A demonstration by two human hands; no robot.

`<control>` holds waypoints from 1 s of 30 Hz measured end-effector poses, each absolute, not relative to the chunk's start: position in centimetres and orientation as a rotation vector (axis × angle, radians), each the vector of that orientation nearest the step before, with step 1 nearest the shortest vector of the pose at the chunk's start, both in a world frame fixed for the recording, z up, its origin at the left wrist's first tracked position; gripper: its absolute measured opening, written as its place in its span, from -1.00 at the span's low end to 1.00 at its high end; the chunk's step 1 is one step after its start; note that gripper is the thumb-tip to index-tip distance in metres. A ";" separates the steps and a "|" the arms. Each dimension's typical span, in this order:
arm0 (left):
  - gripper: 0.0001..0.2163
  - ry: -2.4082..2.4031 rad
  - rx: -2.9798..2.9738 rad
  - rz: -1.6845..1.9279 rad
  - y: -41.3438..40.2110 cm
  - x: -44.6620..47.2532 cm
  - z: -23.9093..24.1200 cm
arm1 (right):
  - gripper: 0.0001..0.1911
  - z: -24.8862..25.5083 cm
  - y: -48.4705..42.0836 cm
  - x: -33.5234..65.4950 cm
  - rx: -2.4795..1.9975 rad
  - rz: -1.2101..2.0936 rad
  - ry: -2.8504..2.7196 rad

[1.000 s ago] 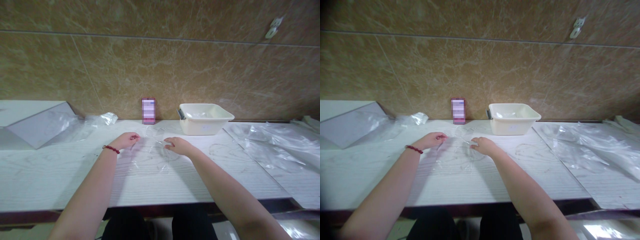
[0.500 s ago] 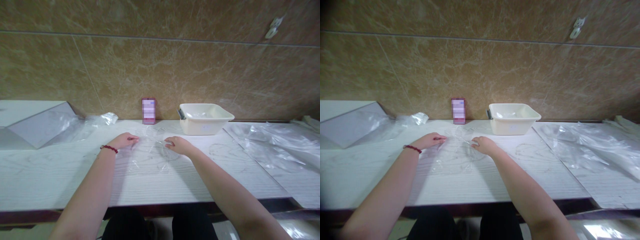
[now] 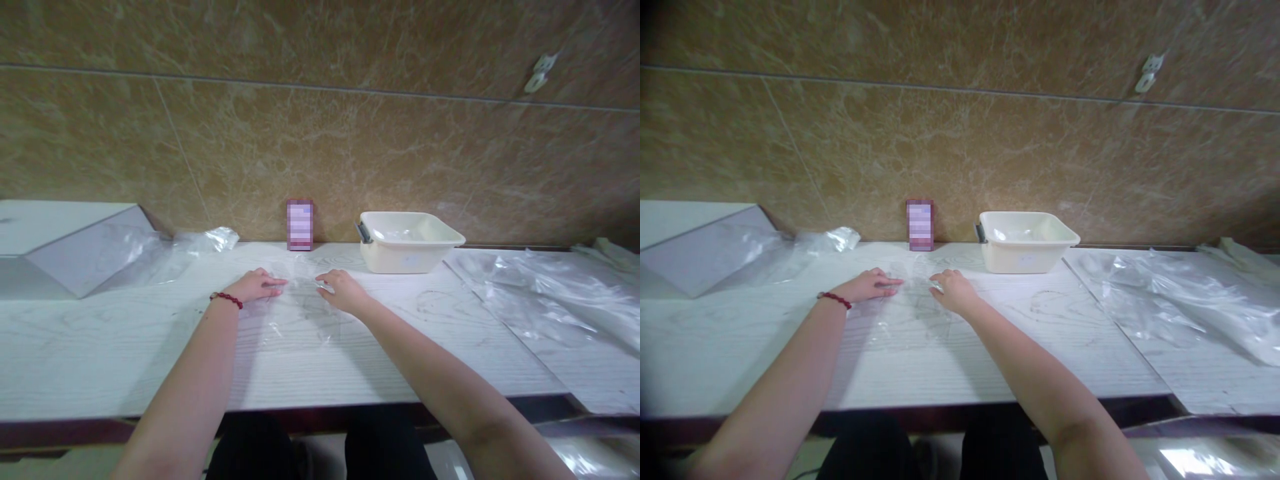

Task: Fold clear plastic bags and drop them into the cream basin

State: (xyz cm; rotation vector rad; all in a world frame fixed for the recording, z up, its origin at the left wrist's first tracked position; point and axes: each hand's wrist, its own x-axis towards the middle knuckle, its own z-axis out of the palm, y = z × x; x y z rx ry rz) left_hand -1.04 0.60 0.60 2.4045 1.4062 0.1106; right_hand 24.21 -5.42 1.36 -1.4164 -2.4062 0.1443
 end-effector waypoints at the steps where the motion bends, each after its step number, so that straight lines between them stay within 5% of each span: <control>1: -0.57 1.422 2.393 0.112 0.6 -1.0 0.6 | -0.64 1.4 -5.3 23.4 -1.395 0.131 -2.451; 30: -0.38 1.631 2.294 -0.154 0.3 -2.3 0.8 | -0.55 0.8 -5.4 21.2 -1.433 0.263 -2.662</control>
